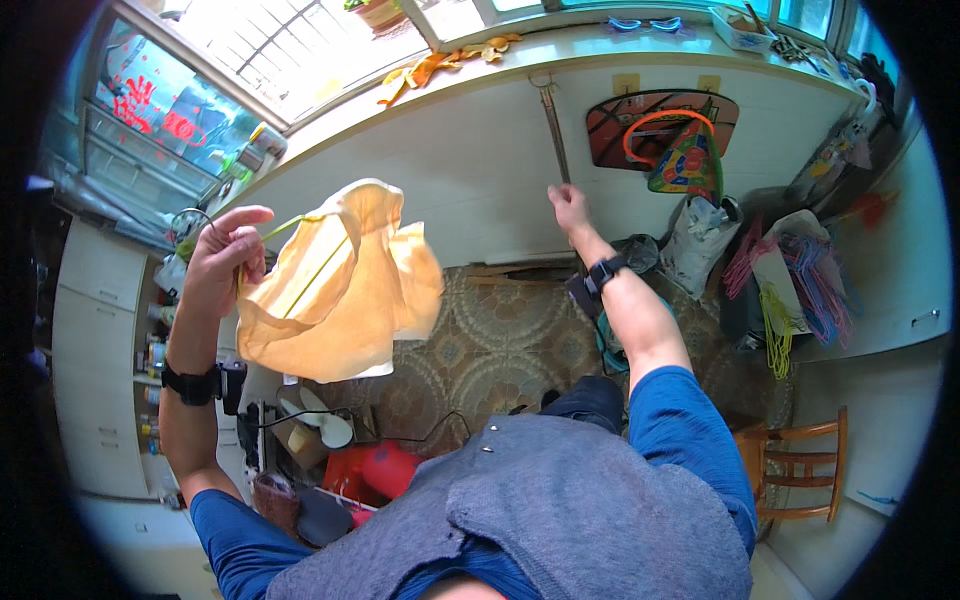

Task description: The person takes wet garments from a blue bucket, places each on a plastic hanger, and hangs them on a window-mounted drying rack. The person handles several small items including a white cloth, a yellow cloth, a beige cloth, and a white sock, repeating the same sequence for each.

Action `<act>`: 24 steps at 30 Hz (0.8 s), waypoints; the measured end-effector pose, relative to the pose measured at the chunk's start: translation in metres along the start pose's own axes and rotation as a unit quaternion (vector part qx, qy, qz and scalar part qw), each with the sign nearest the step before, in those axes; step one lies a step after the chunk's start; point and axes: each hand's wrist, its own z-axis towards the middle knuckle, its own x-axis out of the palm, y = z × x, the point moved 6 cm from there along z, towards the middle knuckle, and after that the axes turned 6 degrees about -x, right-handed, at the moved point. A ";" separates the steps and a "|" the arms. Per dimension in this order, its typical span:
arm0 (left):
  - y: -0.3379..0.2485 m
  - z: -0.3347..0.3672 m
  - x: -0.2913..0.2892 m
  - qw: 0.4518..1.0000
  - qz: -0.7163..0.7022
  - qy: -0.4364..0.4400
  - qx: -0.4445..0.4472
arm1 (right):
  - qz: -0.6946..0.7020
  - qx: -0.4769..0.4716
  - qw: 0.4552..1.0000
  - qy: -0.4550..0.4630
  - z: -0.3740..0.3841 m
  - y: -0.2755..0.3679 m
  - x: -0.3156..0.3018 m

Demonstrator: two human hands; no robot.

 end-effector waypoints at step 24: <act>-0.046 0.157 -0.054 1.000 0.017 -0.012 0.021 | 0.029 -0.484 0.859 0.162 -0.033 0.335 0.179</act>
